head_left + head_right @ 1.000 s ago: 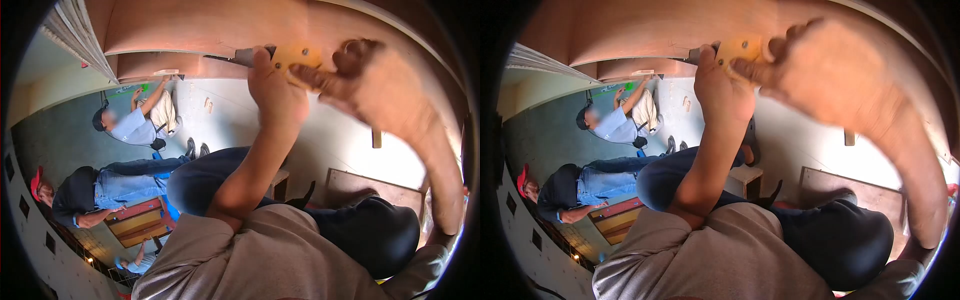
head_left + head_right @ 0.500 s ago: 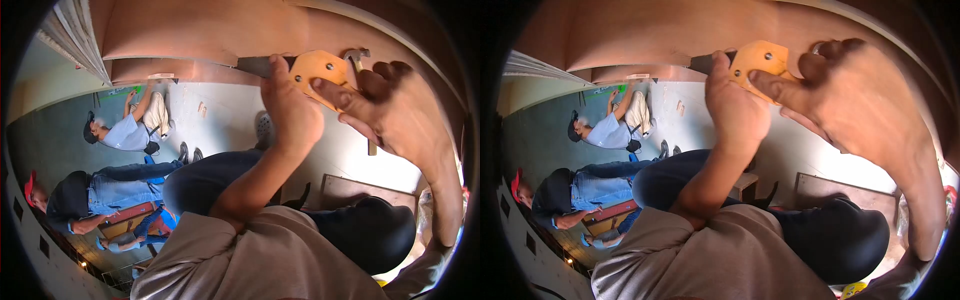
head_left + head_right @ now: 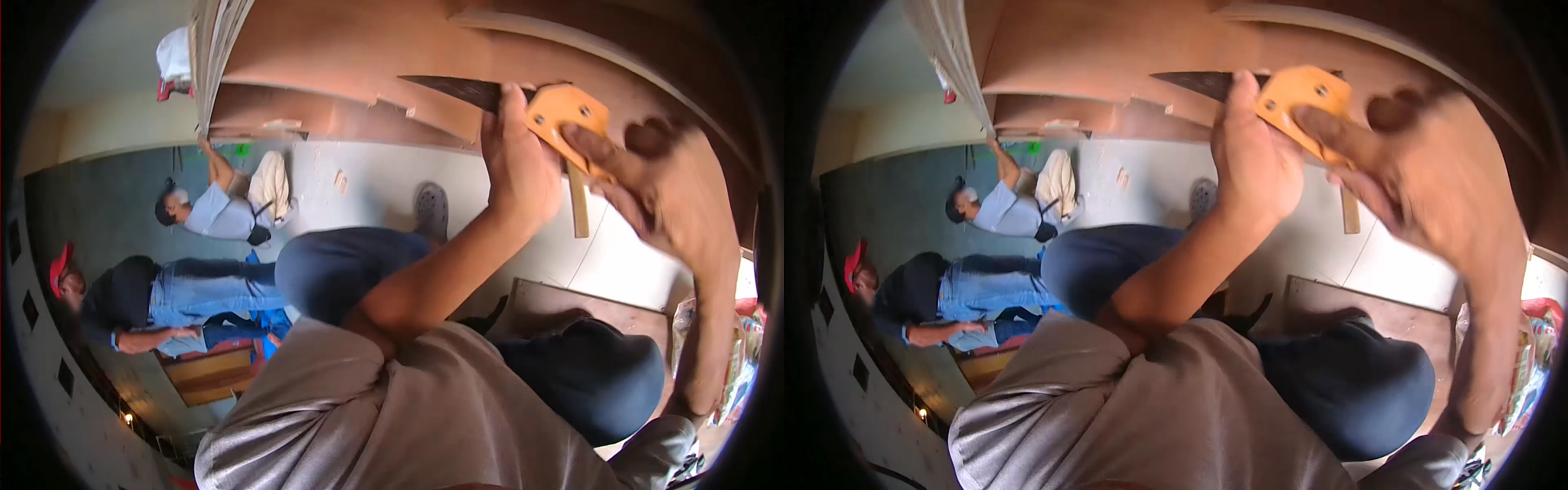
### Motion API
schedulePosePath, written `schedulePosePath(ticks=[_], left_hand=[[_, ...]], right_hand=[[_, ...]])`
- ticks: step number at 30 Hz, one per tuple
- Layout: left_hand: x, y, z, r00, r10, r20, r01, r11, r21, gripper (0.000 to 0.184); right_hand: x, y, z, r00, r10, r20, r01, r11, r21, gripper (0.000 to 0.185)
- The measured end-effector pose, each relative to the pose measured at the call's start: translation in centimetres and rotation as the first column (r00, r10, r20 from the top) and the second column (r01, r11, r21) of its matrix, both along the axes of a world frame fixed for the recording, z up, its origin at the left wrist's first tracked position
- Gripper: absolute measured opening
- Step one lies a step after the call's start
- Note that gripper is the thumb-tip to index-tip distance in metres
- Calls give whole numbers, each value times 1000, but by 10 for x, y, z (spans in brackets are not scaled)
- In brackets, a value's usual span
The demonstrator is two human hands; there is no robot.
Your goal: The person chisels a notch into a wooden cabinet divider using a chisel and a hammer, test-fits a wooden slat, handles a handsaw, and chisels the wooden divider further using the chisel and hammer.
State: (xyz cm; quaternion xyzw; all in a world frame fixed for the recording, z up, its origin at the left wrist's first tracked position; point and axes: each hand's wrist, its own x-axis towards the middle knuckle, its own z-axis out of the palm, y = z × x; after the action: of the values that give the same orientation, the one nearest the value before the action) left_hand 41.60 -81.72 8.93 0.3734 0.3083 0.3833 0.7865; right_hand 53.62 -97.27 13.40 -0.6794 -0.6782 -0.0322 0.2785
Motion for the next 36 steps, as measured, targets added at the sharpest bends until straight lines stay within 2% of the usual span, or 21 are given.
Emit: schedulePosePath(ticks=[2,5,7,8,10,11,13,16,17,20,21,23,24,25,27,29,30,31,34,35,36], left_hand=[[-5,-27,11,951,-303,-62,309,941,140,47],[-48,-29,-3,702,-697,-145,685,717,-131,53],[-69,-26,-37,688,-553,-469,624,781,-5,58],[-84,-7,-65,646,-509,-569,621,784,5,58],[-113,44,-91,701,-336,-629,436,900,5,39],[-127,64,-95,749,-121,-652,268,954,130,33],[-142,116,-104,790,183,-586,44,935,352,30],[-139,164,-85,773,449,-447,-177,830,529,41],[-142,173,-78,820,406,-403,-149,832,535,44],[-121,183,-44,947,184,-264,32,762,647,49],[-118,189,-35,942,202,-268,19,765,644,49],[-108,200,-22,950,216,-225,35,644,764,40],[-105,199,-19,949,214,-230,37,650,759,40],[-105,196,-17,932,246,-266,47,646,762,34],[-109,201,-8,900,271,-340,98,636,765,28],[-108,209,-3,864,324,-386,121,611,782,19],[-113,217,1,854,282,-437,187,619,763,19],[-120,223,7,817,291,-497,275,562,780,21],[-111,222,26,720,298,-627,479,440,759,21],[-114,223,29,648,367,-668,552,378,743,20],[-113,229,26,655,323,-683,565,390,727,27]], right_hand=[[-1,-34,-11,987,-114,-113,115,993,-4,52],[-9,-65,-67,923,-195,-332,215,976,25,56],[-22,-83,-113,800,-391,-455,404,912,-73,57],[-21,-91,-134,819,-429,-381,445,894,-50,55],[-13,-101,-153,829,-440,-344,439,894,-85,52],[-11,-100,-157,816,-482,-319,470,875,-119,49],[14,-92,-177,861,-491,-132,480,871,-107,46],[49,-54,-196,854,-516,69,521,845,-120,45],[64,-44,-206,859,-486,162,505,856,-110,45],[103,-12,-236,884,-464,56,467,872,-148,45],[111,-4,-243,879,-472,63,476,866,-153,46],[116,7,-237,864,-496,88,502,834,-230,44],[115,10,-238,828,-533,177,552,830,-84,42],[110,16,-236,777,-576,252,579,812,70,41],[84,20,-227,766,-559,318,623,767,-153,45],[61,20,-222,801,-499,331,579,787,-214,49],[52,18,-223,747,-501,437,587,805,-80,46],[33,20,-199,772,-512,377,609,766,-206,36],[14,2,-185,807,-499,316,570,798,-195,29],[9,-3,-177,813,-543,211,581,734,-352,27],[5,-10,-170,816,-542,198,574,727,-376,27]])
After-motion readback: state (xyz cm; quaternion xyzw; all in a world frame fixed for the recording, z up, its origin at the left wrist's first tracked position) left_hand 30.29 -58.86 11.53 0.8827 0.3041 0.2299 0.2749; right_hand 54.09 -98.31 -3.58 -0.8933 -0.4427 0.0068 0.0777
